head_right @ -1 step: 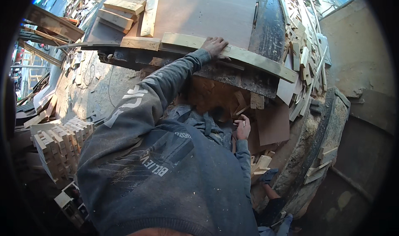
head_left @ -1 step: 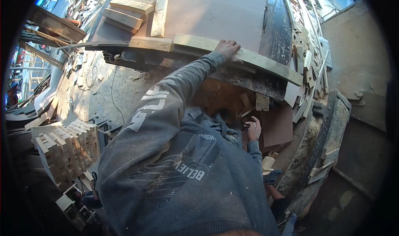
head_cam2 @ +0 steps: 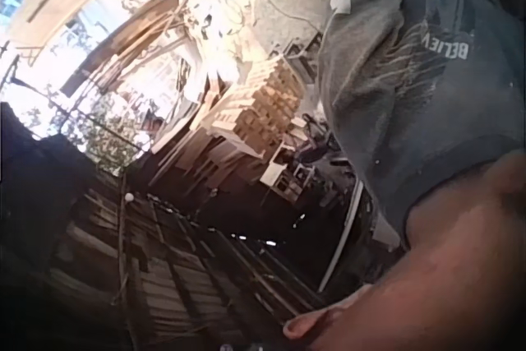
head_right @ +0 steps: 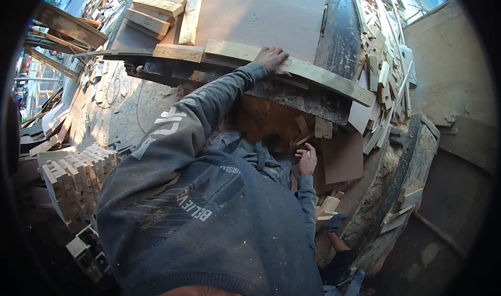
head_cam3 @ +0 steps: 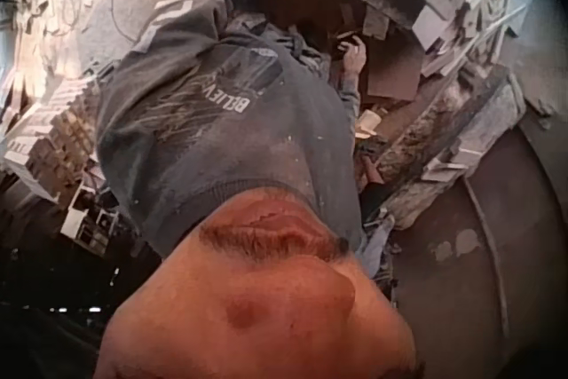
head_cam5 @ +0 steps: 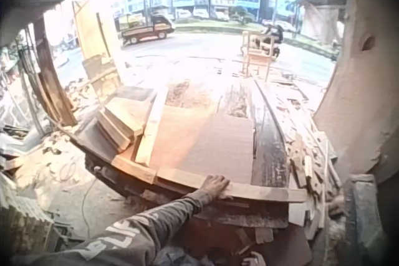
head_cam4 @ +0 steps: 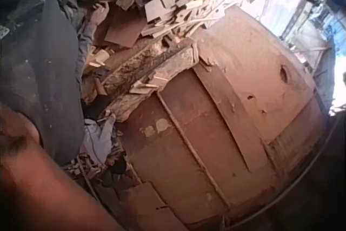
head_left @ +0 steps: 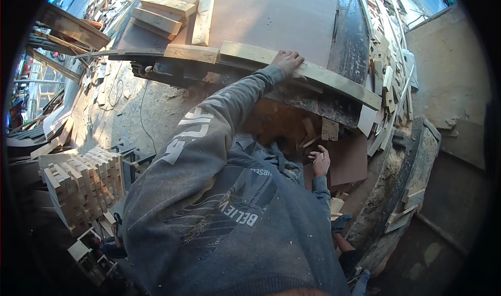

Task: Marking and cutting pieces of wood using a table saw.

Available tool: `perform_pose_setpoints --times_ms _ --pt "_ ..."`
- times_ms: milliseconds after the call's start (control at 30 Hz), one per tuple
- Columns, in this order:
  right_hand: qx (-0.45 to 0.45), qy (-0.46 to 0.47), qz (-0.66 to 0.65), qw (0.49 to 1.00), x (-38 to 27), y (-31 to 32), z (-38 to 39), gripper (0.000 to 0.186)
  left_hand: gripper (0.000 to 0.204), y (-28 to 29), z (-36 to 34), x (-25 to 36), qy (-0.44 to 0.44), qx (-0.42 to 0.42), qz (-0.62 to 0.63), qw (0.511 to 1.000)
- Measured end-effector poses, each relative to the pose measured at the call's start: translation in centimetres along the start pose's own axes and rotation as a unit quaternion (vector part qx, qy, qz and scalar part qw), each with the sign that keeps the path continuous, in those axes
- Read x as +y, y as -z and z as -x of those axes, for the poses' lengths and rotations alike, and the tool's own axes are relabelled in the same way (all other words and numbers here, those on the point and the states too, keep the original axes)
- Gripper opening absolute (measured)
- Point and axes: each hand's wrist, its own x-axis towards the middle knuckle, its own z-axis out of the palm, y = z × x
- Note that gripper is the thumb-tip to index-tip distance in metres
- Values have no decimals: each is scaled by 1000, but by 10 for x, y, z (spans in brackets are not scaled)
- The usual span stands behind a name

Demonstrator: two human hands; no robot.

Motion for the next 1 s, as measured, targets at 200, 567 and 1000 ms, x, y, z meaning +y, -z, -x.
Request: perform_pose_setpoints --times_ms 200,567,1000 --pt "19 51 1 999 -52 25 -47 37 89 -9 8 -23 6 -2 2 1000" --pt "272 8 -161 949 -143 101 -181 36 116 5 33 -35 -45 22 -71 996" --pt "111 -120 -327 931 -172 104 -282 40 114 17 -8 -48 -41 13 -25 999"
